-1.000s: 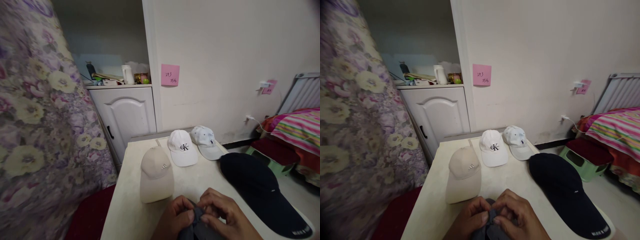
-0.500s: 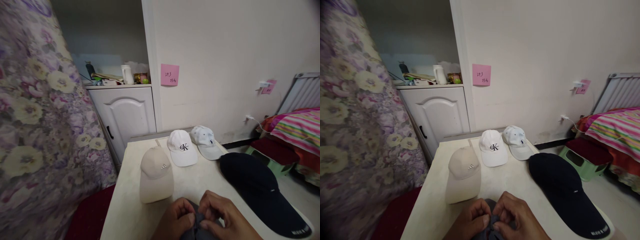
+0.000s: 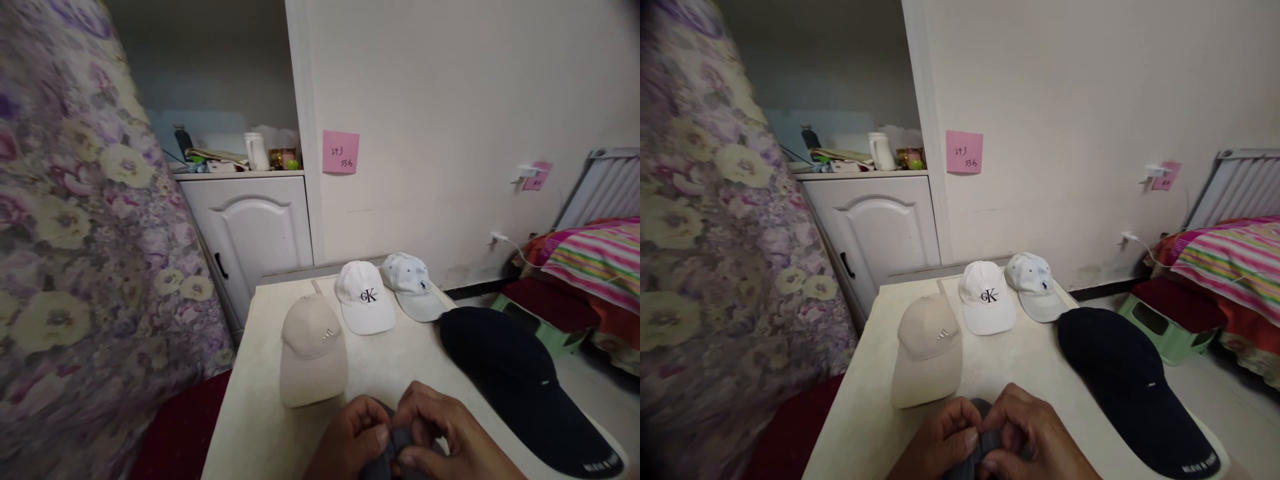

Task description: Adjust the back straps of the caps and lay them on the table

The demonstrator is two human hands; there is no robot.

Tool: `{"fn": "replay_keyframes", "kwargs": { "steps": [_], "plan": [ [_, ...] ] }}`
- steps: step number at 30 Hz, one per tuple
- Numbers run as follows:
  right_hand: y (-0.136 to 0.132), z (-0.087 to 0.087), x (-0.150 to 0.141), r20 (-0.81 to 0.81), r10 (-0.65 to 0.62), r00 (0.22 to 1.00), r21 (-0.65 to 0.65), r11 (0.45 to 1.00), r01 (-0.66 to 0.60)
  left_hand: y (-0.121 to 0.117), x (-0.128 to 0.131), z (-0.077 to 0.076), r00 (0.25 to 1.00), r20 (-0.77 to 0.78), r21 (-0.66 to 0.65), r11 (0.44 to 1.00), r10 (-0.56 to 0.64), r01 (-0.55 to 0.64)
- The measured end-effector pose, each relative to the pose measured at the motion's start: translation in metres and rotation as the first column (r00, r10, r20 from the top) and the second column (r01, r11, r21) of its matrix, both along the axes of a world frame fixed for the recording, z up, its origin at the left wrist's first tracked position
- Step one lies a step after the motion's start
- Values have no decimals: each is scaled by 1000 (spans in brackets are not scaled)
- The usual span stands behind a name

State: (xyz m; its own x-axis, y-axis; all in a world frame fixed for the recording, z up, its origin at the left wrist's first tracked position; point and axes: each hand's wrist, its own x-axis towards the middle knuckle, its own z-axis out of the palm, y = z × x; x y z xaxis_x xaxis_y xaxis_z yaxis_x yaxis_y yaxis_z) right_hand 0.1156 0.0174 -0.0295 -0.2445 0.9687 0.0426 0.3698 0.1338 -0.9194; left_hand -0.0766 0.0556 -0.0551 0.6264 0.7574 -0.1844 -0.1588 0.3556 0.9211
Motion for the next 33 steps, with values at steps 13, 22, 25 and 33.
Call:
{"fn": "replay_keyframes", "kwargs": {
  "steps": [13,22,25,33],
  "plan": [
    [3,-30,-10,-247,-47,968,-178,984,3,1,-1,-8,996,-79,195,980,47,-31],
    [5,-37,-11,-324,-71,944,-230,973,-5,-18,-5,10,818,-461,521,851,344,-64],
    [3,-35,-13,-315,-88,945,-219,975,17,-18,-3,9,842,-504,369,929,194,6],
    [2,-21,-19,-252,-97,963,-169,984,55,-13,1,12,917,-391,98,994,77,-41]
  ]
}}
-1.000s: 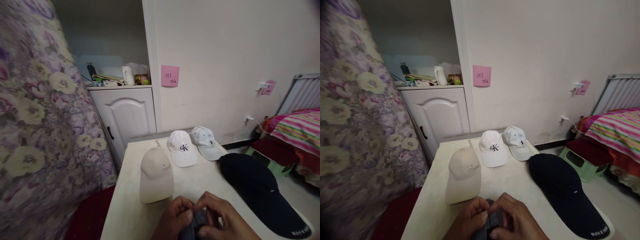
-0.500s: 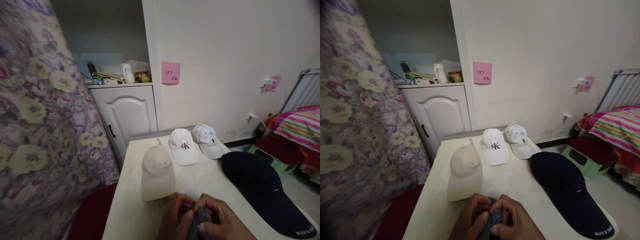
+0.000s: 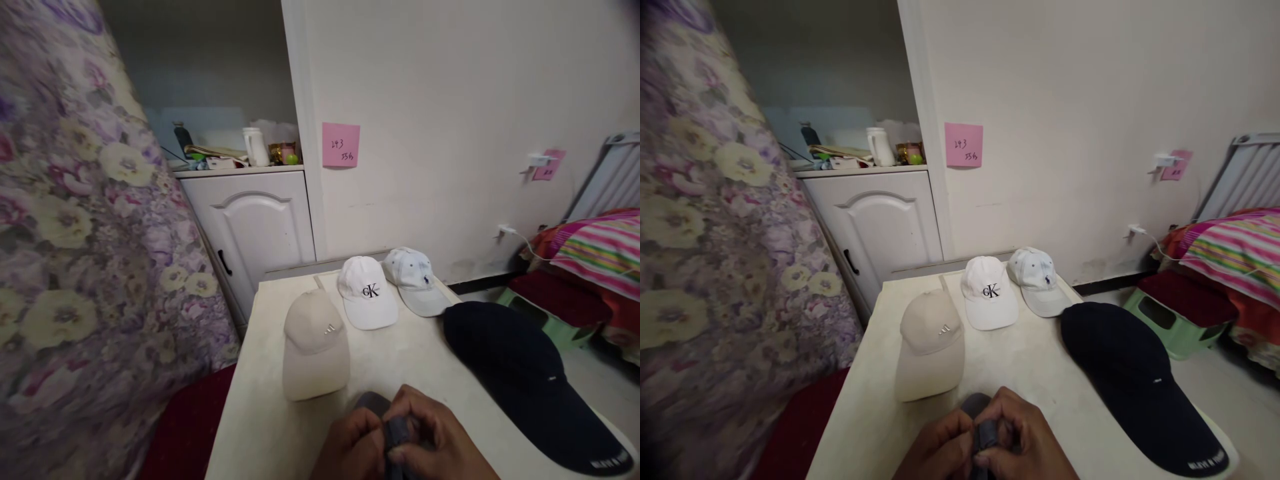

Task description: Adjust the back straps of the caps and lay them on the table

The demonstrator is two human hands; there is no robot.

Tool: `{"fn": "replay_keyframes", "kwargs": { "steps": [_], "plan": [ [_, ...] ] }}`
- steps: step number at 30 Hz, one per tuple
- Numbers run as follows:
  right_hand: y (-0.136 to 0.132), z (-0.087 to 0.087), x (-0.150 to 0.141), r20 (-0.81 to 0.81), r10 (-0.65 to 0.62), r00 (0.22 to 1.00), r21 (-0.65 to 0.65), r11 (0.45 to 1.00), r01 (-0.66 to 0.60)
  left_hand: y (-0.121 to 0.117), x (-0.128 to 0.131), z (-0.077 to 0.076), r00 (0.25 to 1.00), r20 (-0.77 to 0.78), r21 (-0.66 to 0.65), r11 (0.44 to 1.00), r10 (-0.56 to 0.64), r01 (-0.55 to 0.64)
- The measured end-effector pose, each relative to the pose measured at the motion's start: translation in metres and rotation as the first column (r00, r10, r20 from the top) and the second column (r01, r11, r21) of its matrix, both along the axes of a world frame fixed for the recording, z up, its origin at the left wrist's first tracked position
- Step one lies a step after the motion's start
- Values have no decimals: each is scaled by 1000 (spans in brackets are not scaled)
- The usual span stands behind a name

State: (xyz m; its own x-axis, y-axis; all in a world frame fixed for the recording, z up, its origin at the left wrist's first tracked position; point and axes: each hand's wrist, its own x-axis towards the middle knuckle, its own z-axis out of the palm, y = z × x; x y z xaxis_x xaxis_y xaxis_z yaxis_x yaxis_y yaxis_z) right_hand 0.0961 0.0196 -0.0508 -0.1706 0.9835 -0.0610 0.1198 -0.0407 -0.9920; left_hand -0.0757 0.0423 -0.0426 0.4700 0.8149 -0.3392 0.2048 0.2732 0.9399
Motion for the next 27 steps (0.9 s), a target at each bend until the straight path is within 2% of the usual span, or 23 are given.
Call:
{"fn": "replay_keyframes", "kwargs": {
  "steps": [8,16,19,22,24,27],
  "plan": [
    [1,-8,-1,3,12,1000,18,1000,-12,8,0,-14,990,125,-109,993,57,-43],
    [1,2,6,27,1,1000,50,999,-3,14,-10,-20,979,195,-29,998,56,-51],
    [1,2,9,44,15,999,32,999,-16,14,-12,-21,971,238,0,1000,20,-20],
    [0,5,11,20,33,999,60,998,-34,13,-11,-19,967,252,-49,998,-33,47],
    [-2,6,11,-15,57,998,78,995,-55,12,-12,-18,964,266,-77,996,-15,37],
    [-4,5,10,-97,113,989,19,994,-111,12,-14,-16,958,287,-61,998,0,18]
  ]
}}
